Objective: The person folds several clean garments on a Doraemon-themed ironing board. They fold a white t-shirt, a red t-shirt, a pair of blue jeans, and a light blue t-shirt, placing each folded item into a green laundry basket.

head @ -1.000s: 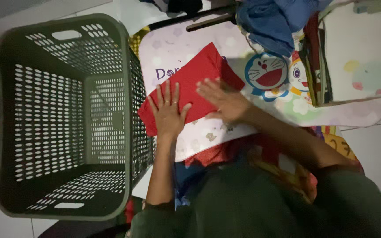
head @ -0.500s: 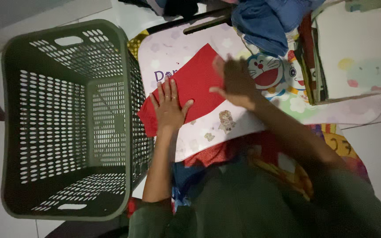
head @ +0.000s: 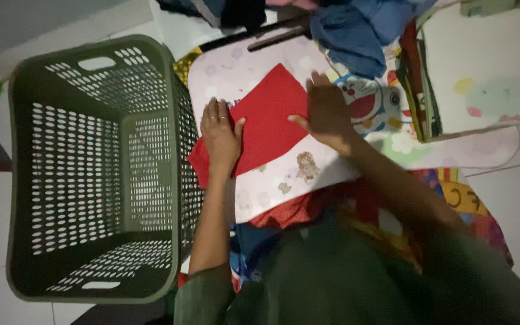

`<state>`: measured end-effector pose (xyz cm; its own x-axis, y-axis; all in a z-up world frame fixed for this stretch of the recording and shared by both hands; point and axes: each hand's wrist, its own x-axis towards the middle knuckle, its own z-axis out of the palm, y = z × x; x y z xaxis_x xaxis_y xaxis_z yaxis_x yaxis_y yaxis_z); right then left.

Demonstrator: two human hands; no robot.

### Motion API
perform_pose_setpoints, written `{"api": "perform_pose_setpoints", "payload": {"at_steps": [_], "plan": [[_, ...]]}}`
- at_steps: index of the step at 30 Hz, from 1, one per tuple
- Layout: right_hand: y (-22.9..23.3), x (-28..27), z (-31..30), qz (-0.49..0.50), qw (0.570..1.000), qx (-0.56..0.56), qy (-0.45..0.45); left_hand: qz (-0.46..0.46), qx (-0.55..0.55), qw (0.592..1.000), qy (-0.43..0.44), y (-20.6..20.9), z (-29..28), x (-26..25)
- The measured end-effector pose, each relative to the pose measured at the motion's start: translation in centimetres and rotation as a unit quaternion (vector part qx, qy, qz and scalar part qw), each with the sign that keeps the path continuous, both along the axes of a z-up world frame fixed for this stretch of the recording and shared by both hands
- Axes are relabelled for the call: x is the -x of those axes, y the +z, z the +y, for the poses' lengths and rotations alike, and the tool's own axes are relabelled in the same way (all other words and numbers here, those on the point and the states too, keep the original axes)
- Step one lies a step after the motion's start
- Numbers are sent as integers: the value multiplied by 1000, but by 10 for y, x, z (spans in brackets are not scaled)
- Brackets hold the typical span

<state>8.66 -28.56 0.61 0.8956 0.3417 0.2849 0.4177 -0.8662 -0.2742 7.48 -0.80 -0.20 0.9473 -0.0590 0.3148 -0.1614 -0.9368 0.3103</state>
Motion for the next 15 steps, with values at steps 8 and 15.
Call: {"api": "perform_pose_setpoints", "payload": {"at_steps": [8,15], "plan": [[-5,9,10,2,992,-121,-29,-25,99,993,-57,11,-9,-15],[-25,-2,5,116,947,-298,10,97,110,984,-98,15,-7,-33]]}}
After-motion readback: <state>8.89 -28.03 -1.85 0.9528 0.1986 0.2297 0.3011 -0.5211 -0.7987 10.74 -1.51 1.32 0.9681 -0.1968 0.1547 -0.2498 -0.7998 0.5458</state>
